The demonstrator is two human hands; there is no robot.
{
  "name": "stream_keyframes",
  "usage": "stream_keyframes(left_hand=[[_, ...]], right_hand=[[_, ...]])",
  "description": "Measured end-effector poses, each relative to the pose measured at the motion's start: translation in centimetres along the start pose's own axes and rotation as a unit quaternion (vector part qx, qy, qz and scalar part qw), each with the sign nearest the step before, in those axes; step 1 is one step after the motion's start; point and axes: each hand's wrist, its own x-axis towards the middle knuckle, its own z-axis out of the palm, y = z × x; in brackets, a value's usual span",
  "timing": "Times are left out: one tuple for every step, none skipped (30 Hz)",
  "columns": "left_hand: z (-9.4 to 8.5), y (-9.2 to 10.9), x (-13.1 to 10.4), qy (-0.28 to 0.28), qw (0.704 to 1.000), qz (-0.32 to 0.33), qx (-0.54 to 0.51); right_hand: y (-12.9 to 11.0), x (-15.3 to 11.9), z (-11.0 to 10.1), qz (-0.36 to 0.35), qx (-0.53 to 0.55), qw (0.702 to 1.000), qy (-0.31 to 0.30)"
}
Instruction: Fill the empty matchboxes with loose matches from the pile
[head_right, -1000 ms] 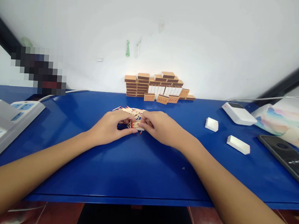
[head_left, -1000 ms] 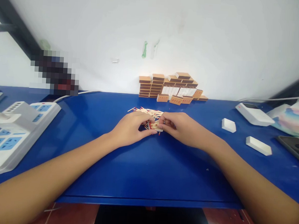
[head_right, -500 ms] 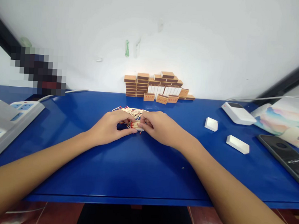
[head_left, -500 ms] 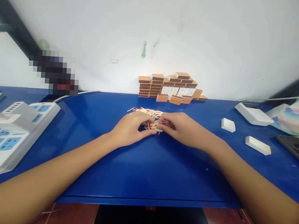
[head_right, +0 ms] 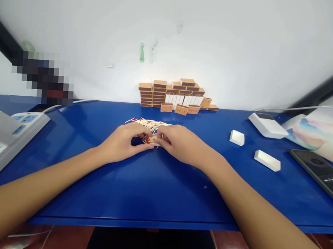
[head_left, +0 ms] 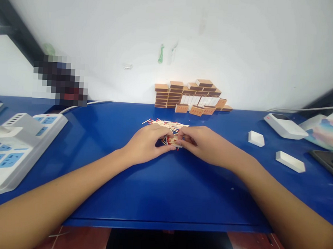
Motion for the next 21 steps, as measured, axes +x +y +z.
stream_keyframes(left_hand=[[0.00, 0.02, -0.01, -0.001, 1.000, 0.001, 0.000], [-0.01, 0.04, -0.01, -0.002, 1.000, 0.003, 0.001], [-0.02, 0.07, -0.02, -0.004, 1.000, 0.004, 0.002], [-0.03, 0.11, -0.03, -0.004, 1.000, 0.006, 0.003], [-0.04, 0.15, -0.03, -0.005, 1.000, 0.007, 0.005], [-0.05, 0.19, -0.04, -0.005, 1.000, 0.008, 0.006], [-0.05, 0.23, -0.05, -0.006, 1.000, 0.008, 0.007], [-0.05, 0.27, -0.05, -0.007, 1.000, 0.008, 0.008], [-0.04, 0.30, -0.06, -0.007, 1.000, 0.008, 0.008], [-0.02, 0.34, -0.07, -0.008, 1.000, 0.007, 0.009], [0.00, 0.38, -0.08, -0.008, 1.000, 0.007, 0.009], [0.02, 0.42, -0.08, -0.007, 1.000, 0.008, 0.009], [0.04, 0.46, -0.08, -0.007, 1.000, 0.011, 0.007], [0.07, 0.50, -0.08, -0.006, 1.000, 0.014, 0.005], [0.09, 0.54, -0.07, -0.006, 1.000, 0.018, 0.003], [0.11, 0.58, -0.06, -0.007, 1.000, 0.020, 0.001], [0.12, 0.61, -0.05, -0.008, 1.000, 0.021, 0.000], [0.12, 0.63, -0.04, -0.009, 1.000, 0.021, 0.000], [0.12, 0.65, -0.02, -0.010, 1.000, 0.019, 0.001], [0.11, 0.67, -0.01, -0.012, 1.000, 0.018, 0.002], [0.10, 0.68, -0.01, -0.012, 1.000, 0.017, 0.003]], right_hand=[[-0.04, -0.03, -0.02, 0.000, -0.002, 1.000, -0.002], [-0.07, -0.07, -0.05, 0.000, -0.003, 1.000, -0.003], [-0.08, -0.12, -0.07, -0.001, -0.004, 1.000, -0.004], [-0.08, -0.16, -0.08, -0.002, -0.004, 1.000, -0.004], [-0.07, -0.20, -0.09, -0.004, -0.004, 1.000, -0.005], [-0.07, -0.23, -0.10, -0.005, -0.003, 1.000, -0.005], [-0.07, -0.25, -0.11, -0.005, -0.003, 1.000, -0.006], [-0.06, -0.27, -0.11, -0.005, -0.002, 1.000, -0.007], [-0.06, -0.28, -0.12, -0.003, -0.003, 1.000, -0.009], [-0.07, -0.28, -0.11, -0.001, -0.003, 1.000, -0.010], [-0.08, -0.29, -0.11, -0.001, -0.003, 1.000, -0.010], [-0.09, -0.29, -0.11, -0.001, -0.001, 1.000, -0.011], [-0.10, -0.28, -0.10, -0.002, 0.000, 1.000, -0.011], [-0.12, -0.28, -0.10, -0.002, 0.002, 1.000, -0.012], [-0.15, -0.29, -0.11, -0.002, 0.002, 1.000, -0.013], [-0.17, -0.29, -0.12, -0.001, 0.002, 1.000, -0.015], [-0.19, -0.30, -0.13, 0.002, 0.000, 1.000, -0.018], [-0.21, -0.32, -0.15, 0.004, -0.002, 1.000, -0.020], [-0.21, -0.35, -0.17, 0.006, -0.002, 1.000, -0.021], [-0.22, -0.38, -0.20, 0.007, -0.001, 1.000, -0.022], [-0.21, -0.40, -0.21, 0.008, 0.001, 1.000, -0.022]])
